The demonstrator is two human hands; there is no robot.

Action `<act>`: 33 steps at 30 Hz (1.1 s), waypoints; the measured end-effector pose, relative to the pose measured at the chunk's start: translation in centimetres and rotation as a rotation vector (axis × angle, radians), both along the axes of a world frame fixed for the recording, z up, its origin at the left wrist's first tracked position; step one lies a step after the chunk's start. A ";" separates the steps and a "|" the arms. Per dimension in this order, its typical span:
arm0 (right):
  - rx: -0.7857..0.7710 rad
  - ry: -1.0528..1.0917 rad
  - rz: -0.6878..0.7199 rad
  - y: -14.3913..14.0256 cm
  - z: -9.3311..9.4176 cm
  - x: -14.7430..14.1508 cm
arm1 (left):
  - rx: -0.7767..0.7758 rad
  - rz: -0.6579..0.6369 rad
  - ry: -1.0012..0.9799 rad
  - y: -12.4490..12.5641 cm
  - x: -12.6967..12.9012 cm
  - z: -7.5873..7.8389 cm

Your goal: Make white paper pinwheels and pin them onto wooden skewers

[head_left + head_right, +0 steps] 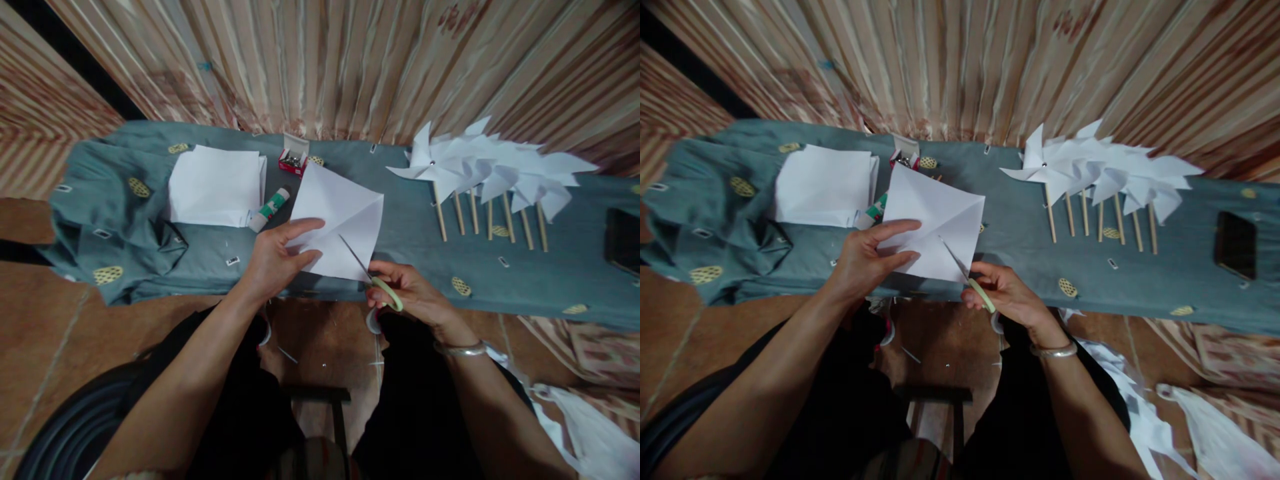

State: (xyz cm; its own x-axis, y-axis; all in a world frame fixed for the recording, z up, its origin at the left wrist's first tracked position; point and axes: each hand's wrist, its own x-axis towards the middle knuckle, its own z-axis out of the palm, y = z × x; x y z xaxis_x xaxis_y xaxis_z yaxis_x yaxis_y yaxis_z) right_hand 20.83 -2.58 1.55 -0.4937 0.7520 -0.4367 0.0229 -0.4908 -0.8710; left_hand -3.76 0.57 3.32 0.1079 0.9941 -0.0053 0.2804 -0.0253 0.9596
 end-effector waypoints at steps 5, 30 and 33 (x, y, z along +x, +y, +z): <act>0.012 -0.016 -0.001 -0.1 0.1 0.0 | 0.008 0.001 -0.003 0.1 0.0 -0.1; -0.005 -0.023 0.007 0.1 0.2 0.1 | -0.010 -0.001 -0.065 0.9 -0.5 -0.4; -0.038 -0.044 0.000 0.4 0.0 1.3 | -0.012 0.022 -0.063 1.1 -1.0 -0.3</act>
State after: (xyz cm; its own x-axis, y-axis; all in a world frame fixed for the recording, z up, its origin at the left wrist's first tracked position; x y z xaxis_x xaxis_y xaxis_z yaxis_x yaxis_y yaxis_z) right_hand 22.09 -2.17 1.56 -0.4737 0.7341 -0.4865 0.0611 -0.5237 -0.8497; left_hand -4.72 1.69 3.06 0.0861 0.9962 -0.0114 0.2198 -0.0078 0.9755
